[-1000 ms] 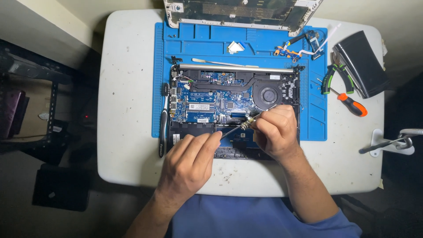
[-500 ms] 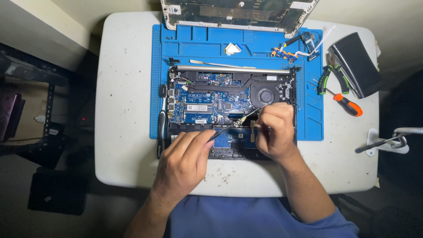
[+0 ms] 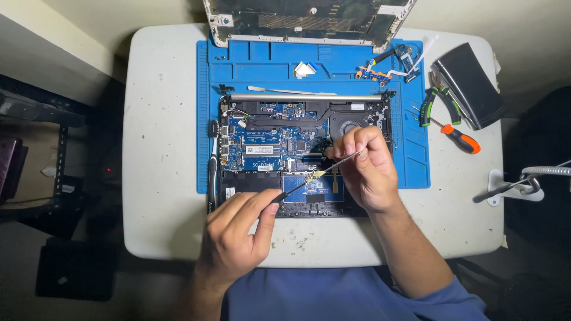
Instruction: Cleaning and installing internal components into a laptop chassis, including connecting cables and securing with screws.
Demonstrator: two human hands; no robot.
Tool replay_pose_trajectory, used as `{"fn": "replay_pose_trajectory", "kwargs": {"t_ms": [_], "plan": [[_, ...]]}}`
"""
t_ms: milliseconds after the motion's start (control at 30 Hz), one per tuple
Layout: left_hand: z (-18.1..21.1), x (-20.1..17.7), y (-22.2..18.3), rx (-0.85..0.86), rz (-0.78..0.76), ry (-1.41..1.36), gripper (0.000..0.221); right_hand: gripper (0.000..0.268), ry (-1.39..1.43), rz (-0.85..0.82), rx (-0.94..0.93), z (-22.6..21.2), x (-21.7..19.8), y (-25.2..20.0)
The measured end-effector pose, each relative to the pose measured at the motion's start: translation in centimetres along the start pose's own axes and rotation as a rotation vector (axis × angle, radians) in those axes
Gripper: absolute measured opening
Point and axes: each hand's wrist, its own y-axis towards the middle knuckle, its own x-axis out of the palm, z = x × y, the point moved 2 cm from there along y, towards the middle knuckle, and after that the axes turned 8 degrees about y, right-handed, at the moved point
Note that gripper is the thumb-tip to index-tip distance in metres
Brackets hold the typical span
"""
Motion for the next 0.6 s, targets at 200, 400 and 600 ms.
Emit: {"fn": "replay_pose_trajectory", "kwargs": {"t_ms": [200,400,600], "plan": [[0.03,-0.11,-0.03,-0.007,0.003,-0.020,0.016,0.013,0.039,0.026,-0.004,0.00,-0.06,0.16],[0.14,-0.13,0.12,0.003,-0.006,-0.005,0.015,0.012,0.005,0.012,-0.001,0.15,-0.21,-0.02],[0.03,-0.11,-0.10,-0.004,-0.007,0.013,0.015,0.010,-0.096,-0.009,-0.038,0.01,-0.26,0.04]]}}
